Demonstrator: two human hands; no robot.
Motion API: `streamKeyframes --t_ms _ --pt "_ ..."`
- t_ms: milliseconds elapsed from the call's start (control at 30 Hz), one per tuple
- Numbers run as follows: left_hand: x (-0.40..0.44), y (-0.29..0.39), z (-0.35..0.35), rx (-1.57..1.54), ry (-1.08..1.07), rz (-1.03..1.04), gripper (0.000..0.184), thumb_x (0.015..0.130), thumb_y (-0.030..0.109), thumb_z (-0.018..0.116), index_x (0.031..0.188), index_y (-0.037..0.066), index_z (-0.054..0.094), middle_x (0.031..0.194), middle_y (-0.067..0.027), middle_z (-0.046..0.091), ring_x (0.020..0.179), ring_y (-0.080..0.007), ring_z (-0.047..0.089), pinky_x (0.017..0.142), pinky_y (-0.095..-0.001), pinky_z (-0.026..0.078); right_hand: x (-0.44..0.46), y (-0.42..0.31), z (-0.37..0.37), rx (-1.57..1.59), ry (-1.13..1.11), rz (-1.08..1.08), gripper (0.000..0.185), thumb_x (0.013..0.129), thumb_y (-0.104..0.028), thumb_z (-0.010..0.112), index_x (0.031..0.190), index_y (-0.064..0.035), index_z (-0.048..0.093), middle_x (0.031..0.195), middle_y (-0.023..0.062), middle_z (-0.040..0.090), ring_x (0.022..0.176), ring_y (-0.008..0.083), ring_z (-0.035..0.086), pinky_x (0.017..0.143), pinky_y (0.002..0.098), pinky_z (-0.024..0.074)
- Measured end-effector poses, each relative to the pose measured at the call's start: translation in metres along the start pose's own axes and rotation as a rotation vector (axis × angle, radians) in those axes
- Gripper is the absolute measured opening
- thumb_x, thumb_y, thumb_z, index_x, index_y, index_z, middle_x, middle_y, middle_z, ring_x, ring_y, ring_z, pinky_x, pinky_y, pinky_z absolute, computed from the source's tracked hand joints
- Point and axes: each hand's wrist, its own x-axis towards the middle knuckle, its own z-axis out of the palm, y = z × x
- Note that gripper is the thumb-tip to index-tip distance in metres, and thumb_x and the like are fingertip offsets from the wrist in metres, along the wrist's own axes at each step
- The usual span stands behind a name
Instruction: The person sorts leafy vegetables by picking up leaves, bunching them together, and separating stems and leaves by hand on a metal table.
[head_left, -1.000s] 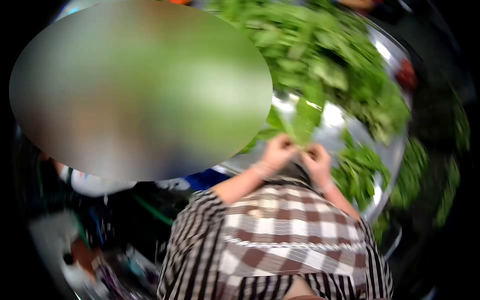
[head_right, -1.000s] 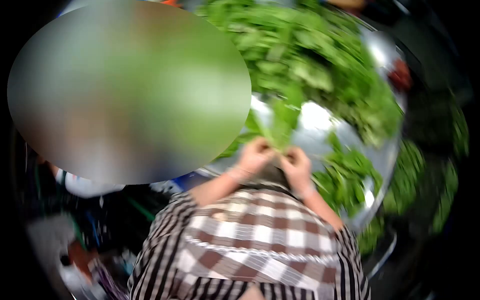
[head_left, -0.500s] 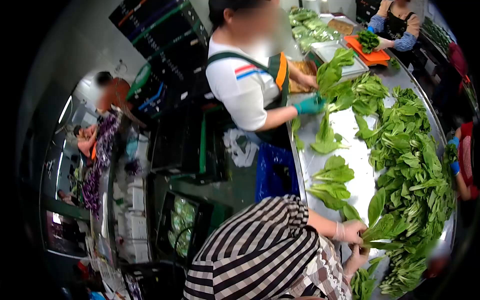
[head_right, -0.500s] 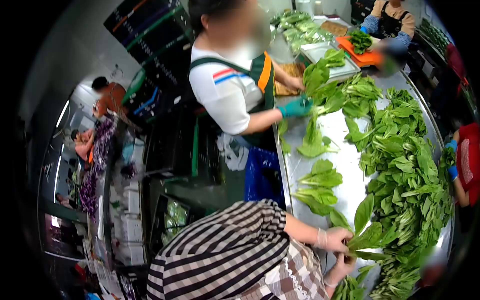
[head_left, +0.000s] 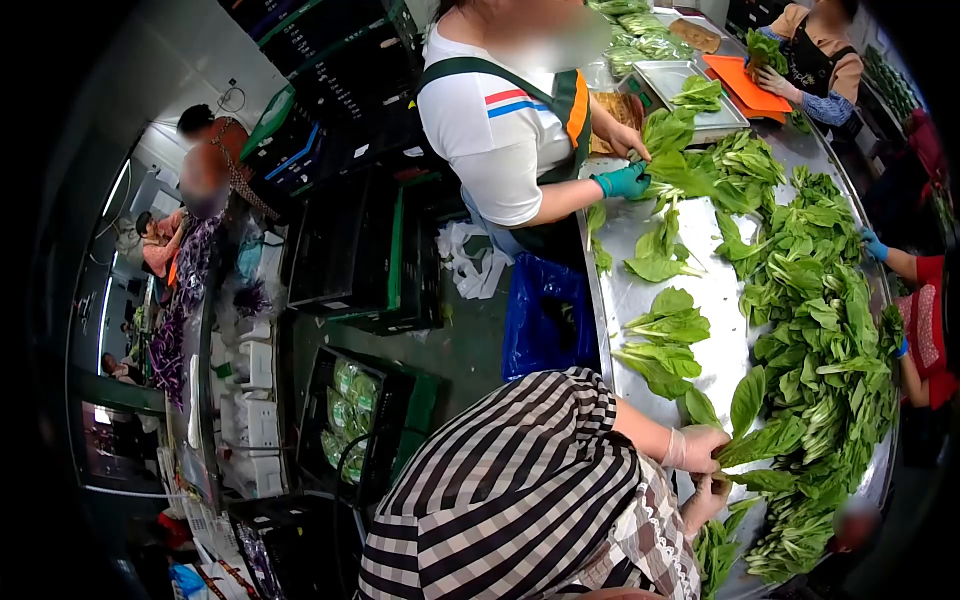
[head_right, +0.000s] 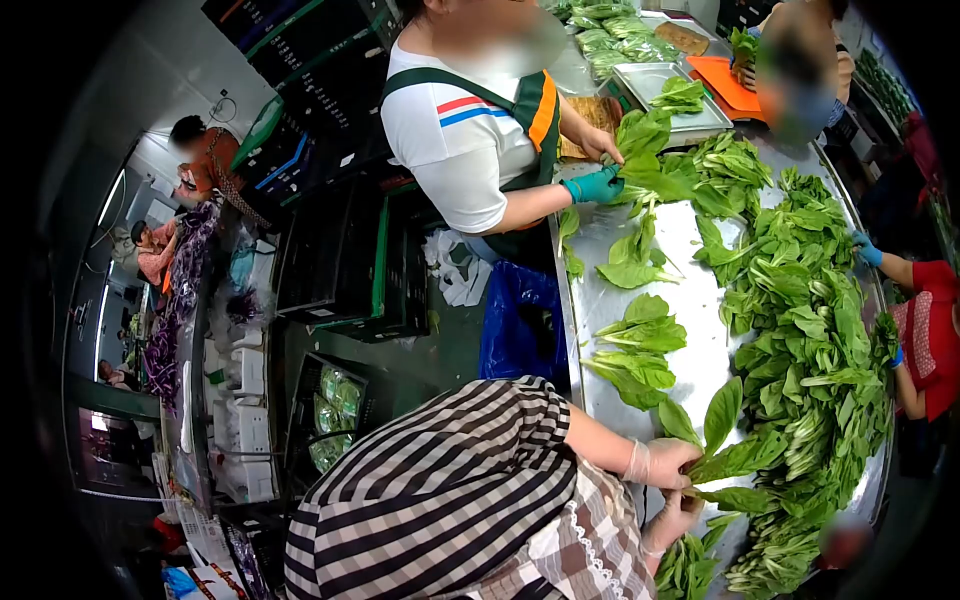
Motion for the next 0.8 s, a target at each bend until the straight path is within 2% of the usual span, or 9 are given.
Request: streamKeyframes --t_ms 100,200,233,433,500,567,633,733,800 --pt "-0.002 0.006 -0.001 0.049 0.007 -0.012 0.031 0.072 0.02 0.072 0.095 0.002 0.062 0.085 -0.0161 0.068 0.081 -0.0321 0.067 0.072 -0.0378 0.053 -0.002 0.001 -0.002 0.016 -0.022 -0.009 0.027 0.089 -0.013 0.07 0.104 0.0022 0.053 0.103 0.0106 0.061 0.09 0.0178 0.062 0.076 0.0291 0.0552" --pt "-0.002 -0.002 0.003 -0.058 0.017 0.036 0.032 0.074 0.019 0.069 0.099 0.002 0.06 0.083 -0.0159 0.067 0.078 -0.0323 0.067 0.07 -0.0391 0.052 0.002 0.015 0.001 0.062 0.029 -0.042 0.022 0.09 -0.009 0.068 0.1 0.003 0.053 0.099 0.011 0.062 0.086 0.0181 0.062 0.074 0.0301 0.0557" --pt "-0.002 0.0 0.004 -0.033 0.013 0.022 0.033 0.075 0.018 0.068 0.102 0.002 0.06 0.082 -0.0158 0.067 0.077 -0.0316 0.067 0.069 -0.0393 0.051 -0.004 0.002 0.015 0.078 0.091 -0.063 0.018 0.088 -0.009 0.069 0.09 -0.0021 0.053 0.085 0.0052 0.059 0.071 0.0117 0.056 0.063 0.0261 0.0506" --pt "-0.004 0.005 0.0 -0.059 -0.007 0.053 0.031 0.075 0.016 0.066 0.102 0.003 0.059 0.082 -0.0148 0.065 0.078 -0.0304 0.065 0.069 -0.038 0.05 -0.006 0.002 0.021 0.168 0.123 -0.055 0.02 0.085 -0.005 0.072 0.09 -0.0006 0.053 0.085 0.0052 0.059 0.073 0.0128 0.057 0.064 0.027 0.053" --pt "-0.002 0.002 0.001 -0.031 -0.019 0.059 0.031 0.075 0.017 0.067 0.101 0.003 0.06 0.081 -0.0145 0.064 0.076 -0.0303 0.064 0.068 -0.0381 0.049 -0.005 0.006 0.021 0.182 0.146 -0.047 0.02 0.084 -0.004 0.072 0.091 0.0003 0.054 0.086 0.0061 0.06 0.074 0.014 0.058 0.065 0.0282 0.0537" --pt "-0.004 -0.001 0.003 -0.024 -0.017 0.073 0.031 0.075 0.02 0.069 0.099 0.003 0.06 0.08 -0.0142 0.063 0.074 -0.0302 0.063 0.067 -0.0382 0.049 -0.007 0.009 0.018 0.157 0.117 -0.017 0.021 0.085 -0.002 0.069 0.1 0.0025 0.054 0.097 0.0087 0.06 0.082 0.0158 0.059 0.071 0.0297 0.0535" --pt "-0.005 0.001 0.004 -0.037 0.001 0.105 0.032 0.075 0.025 0.071 0.097 0.003 0.061 0.078 -0.014 0.062 0.071 -0.03 0.062 0.065 -0.0382 0.048 -0.008 0.007 0.012 0.094 0.033 0.025 0.029 0.088 0.001 0.065 0.115 0.0063 0.055 0.118 0.0132 0.059 0.097 0.0181 0.061 0.083 0.0314 0.0523" --pt "-0.007 0.012 -0.002 -0.017 -0.04 0.064 0.04 0.075 0.035 0.075 0.094 0.002 0.062 0.078 -0.0154 0.062 0.071 -0.0306 0.06 0.064 -0.0383 0.047 -0.002 0.03 0.008 0.114 0.089 -0.024 0.027 0.087 0.001 0.066 0.112 0.0058 0.057 0.114 0.0124 0.062 0.096 0.0178 0.061 0.084 0.0313 0.0513" --pt "-0.004 0.011 -0.001 0.011 -0.058 0.054 0.045 0.074 0.039 0.077 0.096 0.002 0.062 0.078 -0.0152 0.062 0.071 -0.0291 0.06 0.063 -0.0384 0.046 -0.001 0.029 0.005 0.074 0.057 -0.099 0.028 0.086 -0.001 0.068 0.112 0.0054 0.058 0.11 0.0135 0.063 0.095 0.0178 0.061 0.08 0.0315 0.0528"
